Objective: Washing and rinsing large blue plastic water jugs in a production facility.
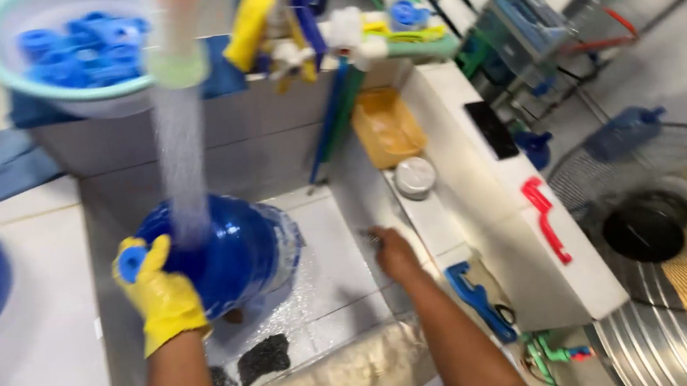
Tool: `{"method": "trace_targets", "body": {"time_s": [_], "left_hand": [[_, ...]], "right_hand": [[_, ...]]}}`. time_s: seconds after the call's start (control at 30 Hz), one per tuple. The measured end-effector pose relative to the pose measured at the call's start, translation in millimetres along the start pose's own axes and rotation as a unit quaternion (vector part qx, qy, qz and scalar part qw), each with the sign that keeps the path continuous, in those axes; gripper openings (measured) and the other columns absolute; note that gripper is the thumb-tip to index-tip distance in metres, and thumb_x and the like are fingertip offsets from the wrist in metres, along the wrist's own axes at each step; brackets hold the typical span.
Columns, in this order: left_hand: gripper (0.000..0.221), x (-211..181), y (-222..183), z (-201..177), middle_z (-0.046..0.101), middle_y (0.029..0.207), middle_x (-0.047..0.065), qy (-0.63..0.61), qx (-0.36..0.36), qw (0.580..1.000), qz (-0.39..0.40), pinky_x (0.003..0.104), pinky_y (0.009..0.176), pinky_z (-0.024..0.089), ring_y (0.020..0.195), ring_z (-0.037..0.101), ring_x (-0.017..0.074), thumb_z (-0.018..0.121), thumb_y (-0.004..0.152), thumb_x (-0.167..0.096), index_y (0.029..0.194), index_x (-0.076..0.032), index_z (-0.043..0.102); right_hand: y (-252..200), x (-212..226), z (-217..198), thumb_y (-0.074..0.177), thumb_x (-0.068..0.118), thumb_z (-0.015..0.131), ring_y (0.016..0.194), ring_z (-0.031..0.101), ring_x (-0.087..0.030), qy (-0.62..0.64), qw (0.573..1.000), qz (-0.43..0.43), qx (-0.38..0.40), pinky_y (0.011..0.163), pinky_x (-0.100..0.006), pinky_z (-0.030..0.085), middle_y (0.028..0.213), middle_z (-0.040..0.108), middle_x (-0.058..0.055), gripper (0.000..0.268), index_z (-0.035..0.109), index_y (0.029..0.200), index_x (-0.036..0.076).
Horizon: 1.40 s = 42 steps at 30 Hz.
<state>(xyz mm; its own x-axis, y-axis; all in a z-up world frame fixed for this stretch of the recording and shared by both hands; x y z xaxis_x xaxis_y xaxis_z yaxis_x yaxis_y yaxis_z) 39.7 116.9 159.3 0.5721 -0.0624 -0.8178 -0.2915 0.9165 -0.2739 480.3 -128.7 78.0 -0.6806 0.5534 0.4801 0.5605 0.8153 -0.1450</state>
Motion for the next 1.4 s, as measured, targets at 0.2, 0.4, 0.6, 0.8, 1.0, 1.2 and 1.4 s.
{"method": "trace_targets", "body": {"time_s": [0.2, 0.4, 0.6, 0.8, 1.0, 1.2, 1.4], "left_hand": [[0.059, 12, -17, -7, 0.069, 0.127, -0.01, 0.016, -0.011, 0.999, -0.049, 0.02, 0.106, 0.058, 0.121, 0.067, 0.0058, 0.09, 0.081, -0.004, 0.127, -0.033, 0.066], [0.05, 27, -18, 7, 0.069, 0.103, -0.003, -0.032, -0.056, 0.998, -0.014, 0.028, 0.087, 0.061, 0.097, 0.068, 0.0127, 0.09, 0.069, -0.002, 0.107, -0.026, 0.068], [0.054, -4, -67, 29, 0.071, 0.097, -0.001, -0.085, -0.091, 0.991, -0.039, 0.03, 0.08, 0.065, 0.088, 0.071, 0.0159, 0.089, 0.065, 0.004, 0.104, -0.027, 0.069], [0.059, -24, -76, 20, 0.07, 0.094, -0.004, -0.061, -0.078, 0.994, -0.039, 0.028, 0.077, 0.064, 0.083, 0.068, 0.0109, 0.092, 0.059, 0.004, 0.104, -0.028, 0.069], [0.058, -64, -78, 37, 0.072, 0.097, -0.002, -0.083, -0.1, 0.991, -0.028, 0.026, 0.082, 0.062, 0.087, 0.068, 0.0116, 0.094, 0.061, -0.001, 0.107, -0.026, 0.07], [0.068, -65, -108, 39, 0.069, 0.109, 0.004, 0.0, 0.066, 0.997, 0.029, 0.033, 0.1, 0.049, 0.109, 0.06, 0.0135, 0.096, 0.048, 0.001, 0.11, -0.016, 0.073], [0.072, -41, -136, 14, 0.068, 0.121, 0.006, 0.032, 0.079, 0.996, -0.01, 0.035, 0.106, 0.046, 0.118, 0.057, 0.0143, 0.098, 0.052, -0.002, 0.118, -0.015, 0.071]], "right_hand": [[-38, -51, -117, 0.092, 0.021, 0.064, 0.131, 0.053, -0.042, -0.231, 0.964, 0.037, -0.123, 0.105, -0.061, 0.045, 0.136, 0.052, -0.019, 0.061, 0.047, 0.15, 0.02], [-31, 21, -95, 0.108, 0.049, 0.046, 0.151, 0.034, -0.044, -0.171, 0.981, 0.091, -0.021, 0.119, -0.064, 0.024, 0.157, 0.046, -0.024, 0.057, 0.057, 0.148, 0.01], [-38, 270, -42, 0.099, 0.001, 0.056, 0.104, 0.073, -0.035, 0.304, 0.887, -0.342, 0.06, 0.085, -0.043, 0.063, 0.114, 0.066, -0.02, 0.034, 0.065, 0.131, 0.002], [41, 395, 55, 0.087, -0.008, 0.069, 0.088, 0.076, -0.037, 0.624, 0.751, -0.101, 0.19, 0.078, -0.044, 0.066, 0.1, 0.072, -0.024, 0.023, 0.067, 0.11, -0.008], [31, 374, -59, 0.089, 0.029, 0.067, 0.07, 0.069, -0.027, 0.251, 0.934, -0.228, -0.112, 0.062, -0.043, 0.055, 0.071, 0.069, -0.009, 0.019, 0.065, 0.077, 0.015], [64, 335, -210, 0.088, 0.023, 0.087, 0.136, 0.042, -0.045, 0.106, 0.847, -0.251, -0.456, 0.118, -0.055, 0.042, 0.141, 0.034, -0.024, 0.091, 0.027, 0.156, 0.005], [80, 374, -232, 0.114, 0.035, 0.05, 0.098, 0.068, -0.046, -0.014, 0.903, -0.268, -0.335, 0.079, -0.05, 0.062, 0.107, 0.05, -0.02, 0.042, 0.052, 0.133, -0.002]]}}
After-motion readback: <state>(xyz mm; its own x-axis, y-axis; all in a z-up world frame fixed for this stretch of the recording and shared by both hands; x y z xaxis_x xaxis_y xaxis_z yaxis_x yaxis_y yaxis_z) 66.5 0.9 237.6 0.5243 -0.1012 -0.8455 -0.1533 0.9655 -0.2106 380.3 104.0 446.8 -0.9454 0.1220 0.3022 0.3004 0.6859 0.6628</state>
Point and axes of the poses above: each hand's wrist, its own y-axis towards the middle knuckle, its own z-axis out of the palm, x = y × z, the point moved 6 cm from there along y, towards the middle knuckle
